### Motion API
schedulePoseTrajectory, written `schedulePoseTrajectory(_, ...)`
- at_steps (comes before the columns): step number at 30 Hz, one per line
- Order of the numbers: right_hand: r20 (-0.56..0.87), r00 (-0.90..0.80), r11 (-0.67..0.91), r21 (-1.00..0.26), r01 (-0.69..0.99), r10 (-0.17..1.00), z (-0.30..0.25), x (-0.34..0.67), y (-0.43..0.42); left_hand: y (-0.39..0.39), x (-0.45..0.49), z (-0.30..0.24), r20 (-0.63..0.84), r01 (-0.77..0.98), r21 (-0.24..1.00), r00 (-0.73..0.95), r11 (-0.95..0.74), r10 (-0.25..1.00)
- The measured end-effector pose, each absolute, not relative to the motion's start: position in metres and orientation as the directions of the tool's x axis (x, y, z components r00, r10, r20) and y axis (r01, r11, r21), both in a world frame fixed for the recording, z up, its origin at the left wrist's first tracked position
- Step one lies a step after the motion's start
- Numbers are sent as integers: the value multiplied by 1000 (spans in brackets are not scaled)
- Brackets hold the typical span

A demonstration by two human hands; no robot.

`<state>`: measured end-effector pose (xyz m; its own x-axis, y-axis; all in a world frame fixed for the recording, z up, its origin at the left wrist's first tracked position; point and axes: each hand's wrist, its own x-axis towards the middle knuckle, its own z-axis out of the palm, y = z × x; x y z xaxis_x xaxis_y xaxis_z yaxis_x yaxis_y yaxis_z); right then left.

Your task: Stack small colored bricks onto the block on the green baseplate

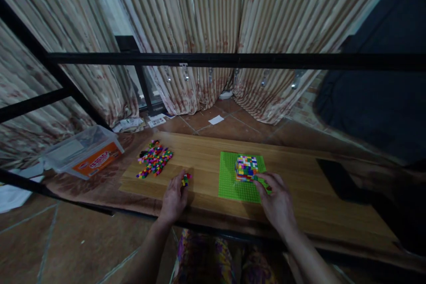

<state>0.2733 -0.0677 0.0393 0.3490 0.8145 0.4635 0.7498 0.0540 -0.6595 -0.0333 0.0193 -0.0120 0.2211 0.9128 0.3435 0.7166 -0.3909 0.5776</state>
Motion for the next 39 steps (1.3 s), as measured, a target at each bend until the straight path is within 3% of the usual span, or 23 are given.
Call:
schedulePoseTrajectory(14, 527, 231, 56, -473, 879, 818, 30, 285, -39, 21, -35, -12, 376, 705, 581, 210, -406, 902)
schedulePoseTrajectory(19, 543, 226, 71, -472, 879, 809, 30, 284, -40, 13, -25, -6, 436, 690, 588, 168, -421, 884)
schedulePoseTrajectory(24, 537, 303, 50, -545, 837, 787, 33, 282, -47, -13, 20, 15, 442, 641, 598, 235, -480, 865)
schedulePoseTrajectory(28, 423, 487, 21, -772, 636, 764, 34, 281, -50, -33, 74, 36, 262, 451, 766, 430, -457, 864)
schedulePoseTrajectory(31, 146, 677, -4, -977, 215, 722, 31, 278, -44, -36, 109, 45, 149, 340, 874, 492, -347, 858)
schedulePoseTrajectory(34, -55, 725, 19, -995, -93, 687, 28, 274, -31, -30, 134, 45, 99, 296, 914, 505, -279, 858)
schedulePoseTrajectory(39, -141, 717, 15, -978, -207, 682, 26, 266, -16, -23, 151, 42, 34, 285, 936, 509, -205, 860)
